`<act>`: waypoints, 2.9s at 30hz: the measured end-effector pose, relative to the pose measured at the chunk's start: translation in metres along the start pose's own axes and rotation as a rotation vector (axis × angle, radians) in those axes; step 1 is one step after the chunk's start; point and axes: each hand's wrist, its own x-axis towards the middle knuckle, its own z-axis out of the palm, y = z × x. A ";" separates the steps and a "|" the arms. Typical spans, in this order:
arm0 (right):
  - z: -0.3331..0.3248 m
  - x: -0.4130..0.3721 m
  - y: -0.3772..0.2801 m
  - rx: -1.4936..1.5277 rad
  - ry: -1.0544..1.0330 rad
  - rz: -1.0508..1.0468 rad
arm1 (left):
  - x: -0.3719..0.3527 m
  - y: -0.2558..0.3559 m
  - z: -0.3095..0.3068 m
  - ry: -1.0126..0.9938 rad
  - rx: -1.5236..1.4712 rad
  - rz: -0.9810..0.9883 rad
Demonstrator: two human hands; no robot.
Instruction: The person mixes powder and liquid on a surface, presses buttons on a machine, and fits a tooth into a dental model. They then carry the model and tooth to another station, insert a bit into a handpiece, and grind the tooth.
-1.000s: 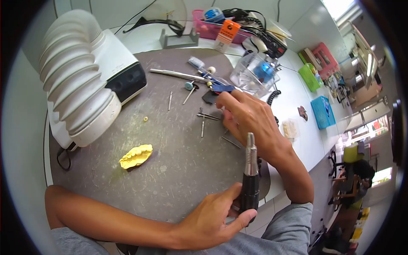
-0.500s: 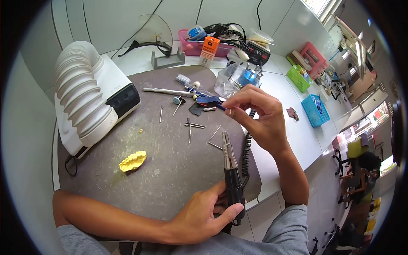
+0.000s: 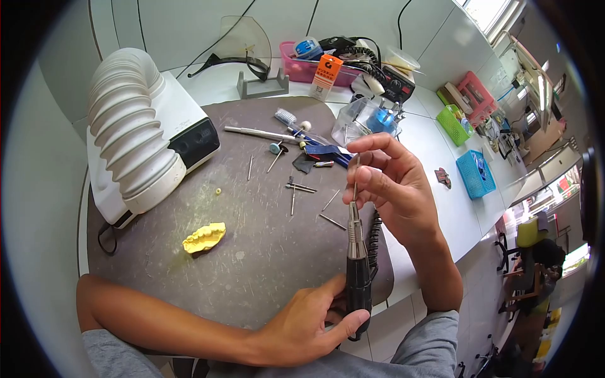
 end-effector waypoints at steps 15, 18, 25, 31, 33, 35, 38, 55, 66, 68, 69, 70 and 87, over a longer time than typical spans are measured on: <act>-0.001 0.000 0.001 -0.058 -0.024 -0.001 | 0.000 0.002 0.000 -0.008 0.002 0.001; -0.003 0.001 0.003 -0.057 -0.072 -0.019 | 0.001 0.002 0.000 -0.010 0.000 -0.005; -0.001 0.002 0.002 -0.034 0.012 0.077 | 0.001 0.003 -0.001 -0.021 -0.045 -0.032; -0.001 0.002 0.003 -0.095 -0.022 0.062 | 0.001 0.006 -0.001 -0.014 -0.073 -0.033; -0.001 0.001 0.003 -0.087 -0.023 0.085 | 0.001 0.005 0.000 -0.010 -0.087 -0.036; -0.001 0.001 0.002 -0.088 -0.028 0.093 | 0.001 0.006 -0.001 -0.005 -0.101 -0.040; -0.003 0.000 0.004 -0.092 -0.059 0.107 | 0.001 0.006 -0.001 -0.012 -0.087 -0.047; -0.004 0.003 0.008 -0.039 -0.072 0.161 | 0.002 0.003 -0.001 0.042 -0.091 0.026; 0.001 0.004 0.011 -0.228 0.042 0.073 | 0.006 -0.003 -0.002 0.049 -0.172 -0.038; 0.007 0.001 0.007 -0.352 0.162 0.016 | 0.006 -0.011 0.001 0.135 -0.199 0.061; 0.005 -0.003 0.002 -0.351 0.162 0.015 | 0.007 -0.011 0.001 0.137 -0.197 0.054; -0.003 -0.010 -0.005 -0.423 0.116 0.052 | 0.007 -0.011 0.000 0.138 -0.196 0.047; 0.048 -0.057 -0.002 -1.087 0.198 0.078 | 0.010 -0.001 -0.005 0.042 -0.368 -0.003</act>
